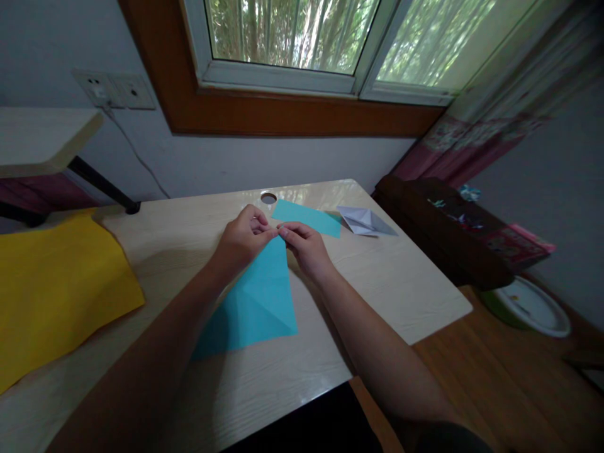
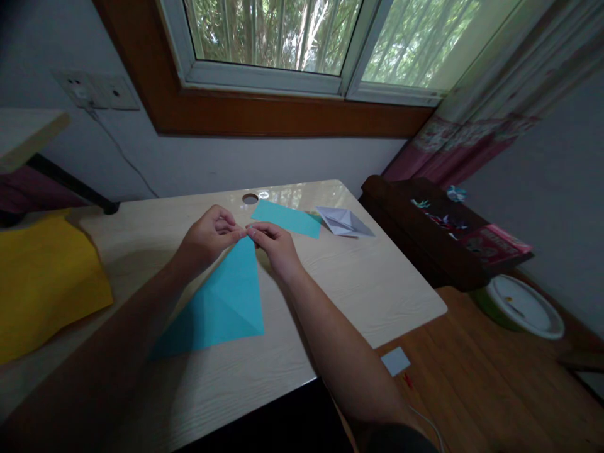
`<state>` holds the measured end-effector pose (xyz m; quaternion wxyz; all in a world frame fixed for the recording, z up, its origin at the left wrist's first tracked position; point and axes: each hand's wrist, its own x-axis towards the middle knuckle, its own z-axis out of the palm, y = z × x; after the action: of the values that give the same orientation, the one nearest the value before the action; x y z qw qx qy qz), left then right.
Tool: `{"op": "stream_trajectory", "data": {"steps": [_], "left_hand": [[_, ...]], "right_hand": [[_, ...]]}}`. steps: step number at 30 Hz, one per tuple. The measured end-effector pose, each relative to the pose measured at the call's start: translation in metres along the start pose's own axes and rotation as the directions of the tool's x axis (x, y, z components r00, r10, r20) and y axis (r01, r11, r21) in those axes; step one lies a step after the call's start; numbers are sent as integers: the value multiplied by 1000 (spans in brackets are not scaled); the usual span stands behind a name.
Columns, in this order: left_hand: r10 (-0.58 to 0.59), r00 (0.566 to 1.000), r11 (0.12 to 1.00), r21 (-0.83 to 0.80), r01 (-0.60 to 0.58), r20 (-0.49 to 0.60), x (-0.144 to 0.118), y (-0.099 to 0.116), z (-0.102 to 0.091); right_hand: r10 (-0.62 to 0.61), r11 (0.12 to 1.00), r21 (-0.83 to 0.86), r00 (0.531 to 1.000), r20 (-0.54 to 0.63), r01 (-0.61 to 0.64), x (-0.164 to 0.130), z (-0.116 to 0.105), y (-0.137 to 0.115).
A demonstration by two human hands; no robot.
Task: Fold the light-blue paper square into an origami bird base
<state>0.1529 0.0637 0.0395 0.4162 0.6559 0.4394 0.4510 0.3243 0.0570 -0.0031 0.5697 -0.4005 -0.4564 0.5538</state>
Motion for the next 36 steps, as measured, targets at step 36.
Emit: {"op": "stream_trajectory", "data": {"steps": [36], "left_hand": [[9,999,997,75,-12,39,0,-6,-2]], "right_hand": [[104,994,-24,994,45,-103,-2,-2,-10]]}}
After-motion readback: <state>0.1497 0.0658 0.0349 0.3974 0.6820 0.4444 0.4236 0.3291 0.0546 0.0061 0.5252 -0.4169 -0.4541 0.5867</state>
